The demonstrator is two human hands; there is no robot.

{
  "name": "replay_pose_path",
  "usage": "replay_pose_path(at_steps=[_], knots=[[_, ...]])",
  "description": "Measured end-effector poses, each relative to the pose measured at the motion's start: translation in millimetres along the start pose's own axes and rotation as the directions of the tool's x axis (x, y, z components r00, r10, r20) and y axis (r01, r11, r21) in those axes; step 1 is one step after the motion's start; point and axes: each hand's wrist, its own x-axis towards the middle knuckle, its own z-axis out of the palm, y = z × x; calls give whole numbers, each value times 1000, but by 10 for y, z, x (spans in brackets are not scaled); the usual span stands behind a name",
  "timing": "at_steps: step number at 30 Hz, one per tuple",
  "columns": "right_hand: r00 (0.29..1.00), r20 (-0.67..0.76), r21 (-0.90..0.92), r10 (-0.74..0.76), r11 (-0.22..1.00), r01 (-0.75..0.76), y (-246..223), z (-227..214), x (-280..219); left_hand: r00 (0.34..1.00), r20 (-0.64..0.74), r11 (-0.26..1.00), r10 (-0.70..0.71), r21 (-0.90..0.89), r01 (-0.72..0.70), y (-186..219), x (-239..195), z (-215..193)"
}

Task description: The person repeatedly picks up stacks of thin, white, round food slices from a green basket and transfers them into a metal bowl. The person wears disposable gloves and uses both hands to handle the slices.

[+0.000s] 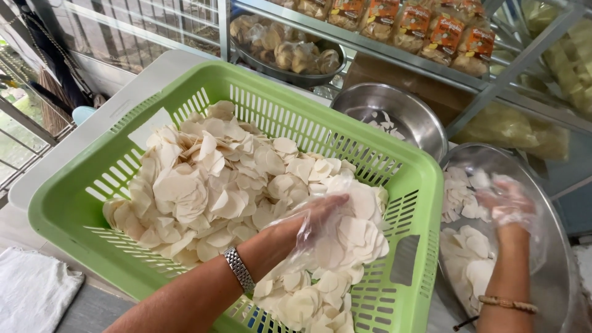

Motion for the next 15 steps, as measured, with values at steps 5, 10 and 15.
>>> replay_pose_path(at_steps=[5, 10, 15], knots=[[334, 420, -260, -844, 241, 935, 328, 65, -777, 999, -23, 998, -38, -41, 37, 51, 22, 34], [5, 815, 408, -579, 581, 704, 445, 361, -2119, 970, 175, 984, 168, -83, -155, -24, -5, -2], [-336, 598, 273, -728, -210, 939, 872, 527, -1943, 992, -93, 987, 88, 140, -74, -80, -42, -7]])
